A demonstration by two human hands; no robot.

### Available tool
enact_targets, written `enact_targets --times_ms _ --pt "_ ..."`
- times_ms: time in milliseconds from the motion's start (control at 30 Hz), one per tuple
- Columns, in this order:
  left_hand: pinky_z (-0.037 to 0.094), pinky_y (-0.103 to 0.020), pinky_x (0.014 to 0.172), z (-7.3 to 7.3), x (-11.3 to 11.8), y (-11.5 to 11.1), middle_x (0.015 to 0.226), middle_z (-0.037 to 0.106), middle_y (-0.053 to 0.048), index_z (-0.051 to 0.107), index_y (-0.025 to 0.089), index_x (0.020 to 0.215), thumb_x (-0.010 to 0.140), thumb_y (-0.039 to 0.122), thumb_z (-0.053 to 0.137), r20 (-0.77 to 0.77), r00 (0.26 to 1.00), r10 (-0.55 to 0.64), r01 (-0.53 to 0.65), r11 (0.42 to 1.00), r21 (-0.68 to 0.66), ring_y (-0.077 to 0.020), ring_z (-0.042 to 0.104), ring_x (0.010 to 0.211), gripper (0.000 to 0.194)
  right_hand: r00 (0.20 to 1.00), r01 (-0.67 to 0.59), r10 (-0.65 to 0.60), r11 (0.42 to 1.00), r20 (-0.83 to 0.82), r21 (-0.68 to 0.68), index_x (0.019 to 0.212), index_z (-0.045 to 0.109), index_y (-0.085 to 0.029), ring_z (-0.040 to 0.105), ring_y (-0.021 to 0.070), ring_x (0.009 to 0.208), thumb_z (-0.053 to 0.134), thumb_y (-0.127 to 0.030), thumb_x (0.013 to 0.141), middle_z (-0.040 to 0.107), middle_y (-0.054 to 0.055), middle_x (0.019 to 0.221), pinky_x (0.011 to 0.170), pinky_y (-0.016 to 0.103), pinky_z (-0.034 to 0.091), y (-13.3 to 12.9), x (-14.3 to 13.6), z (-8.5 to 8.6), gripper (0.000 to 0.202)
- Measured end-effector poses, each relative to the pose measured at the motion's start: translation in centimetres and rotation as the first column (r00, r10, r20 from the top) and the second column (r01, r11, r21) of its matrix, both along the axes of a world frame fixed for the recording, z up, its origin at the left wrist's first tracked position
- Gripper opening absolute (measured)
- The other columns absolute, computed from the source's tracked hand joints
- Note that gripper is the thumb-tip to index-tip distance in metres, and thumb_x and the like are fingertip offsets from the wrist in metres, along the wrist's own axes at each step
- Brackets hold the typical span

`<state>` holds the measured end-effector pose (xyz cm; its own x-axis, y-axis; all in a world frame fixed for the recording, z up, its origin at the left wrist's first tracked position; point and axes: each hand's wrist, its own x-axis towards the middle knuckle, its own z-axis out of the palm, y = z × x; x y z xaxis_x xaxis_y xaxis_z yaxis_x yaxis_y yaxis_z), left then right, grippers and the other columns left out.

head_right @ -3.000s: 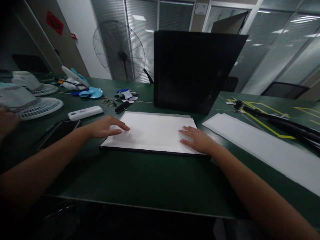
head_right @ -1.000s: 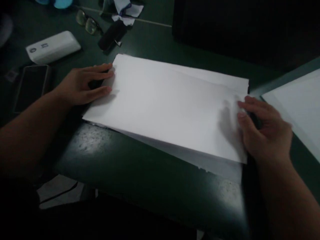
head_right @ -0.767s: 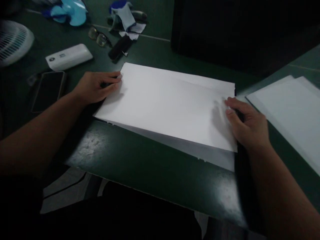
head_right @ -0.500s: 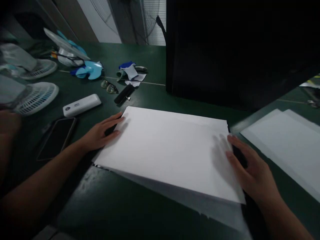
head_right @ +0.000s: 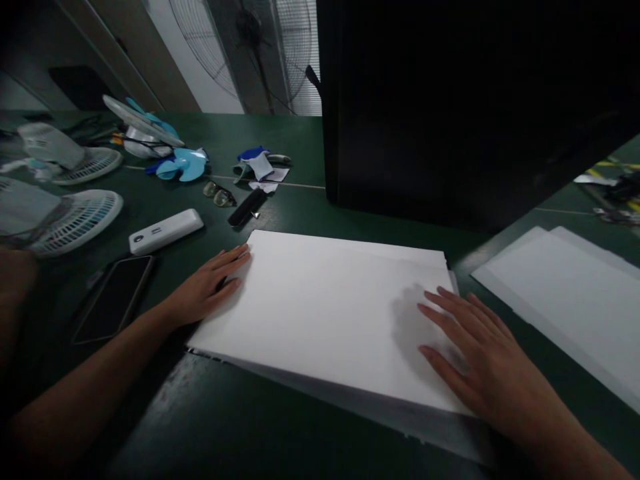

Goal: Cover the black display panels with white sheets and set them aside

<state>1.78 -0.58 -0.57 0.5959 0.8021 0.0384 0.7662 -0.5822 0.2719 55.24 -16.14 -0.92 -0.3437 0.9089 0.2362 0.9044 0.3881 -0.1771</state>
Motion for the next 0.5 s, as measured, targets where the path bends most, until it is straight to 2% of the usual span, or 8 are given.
enact_targets --times_ms 133,233,367,500 --pt "0.02 -0.058 0.134 -0.5 0.0 0.1 0.176 0.031 -0.017 0.04 0.013 0.167 0.11 0.043 0.039 -0.011 1.0 0.0 0.001 1.0 0.017 -0.0358 0.033 0.162 0.065 0.97 -0.23 0.235 0.971 0.067 -0.067 0.172 0.028 -0.034 0.043 0.0468 0.15 0.069 -0.069 0.09 0.031 0.012 0.173 0.107 0.074 0.054 -1.3 -2.8 1.7 0.098" --pt "0.019 -0.057 0.135 -0.7 -0.2 0.3 0.177 0.03 -0.016 0.038 0.014 0.169 0.11 0.045 0.04 -0.014 1.0 -0.015 0.015 1.0 0.023 -0.0353 0.033 0.162 0.066 0.952 -0.288 0.295 0.954 0.086 -0.082 0.174 0.022 -0.029 0.041 0.0482 0.151 0.073 -0.076 0.084 0.028 0.014 0.174 0.108 0.075 0.052 -1.6 -4.2 1.9 0.114" --pt "0.019 -0.055 0.135 -0.7 -0.7 0.6 0.178 0.027 -0.014 0.037 0.017 0.17 0.111 0.049 0.041 -0.021 0.999 -0.046 0.046 0.999 0.013 -0.0343 0.031 0.163 0.067 0.952 -0.282 0.293 0.953 0.091 -0.113 0.174 0.021 -0.029 0.046 0.0391 0.151 0.074 -0.061 0.089 0.036 0.011 0.17 0.117 0.067 0.05 -1.6 -4.0 1.9 0.106" --pt "0.02 -0.057 0.134 -0.3 -1.0 0.7 0.179 0.025 -0.012 0.038 0.021 0.169 0.111 0.052 0.042 -0.013 0.998 -0.069 0.069 0.998 -0.004 -0.0351 0.031 0.163 0.066 0.956 -0.286 0.291 0.954 0.047 -0.086 0.172 0.028 -0.033 0.051 0.0353 0.147 0.072 -0.053 0.092 0.042 0.007 0.168 0.114 0.062 0.055 -2.0 -3.0 2.4 0.094"
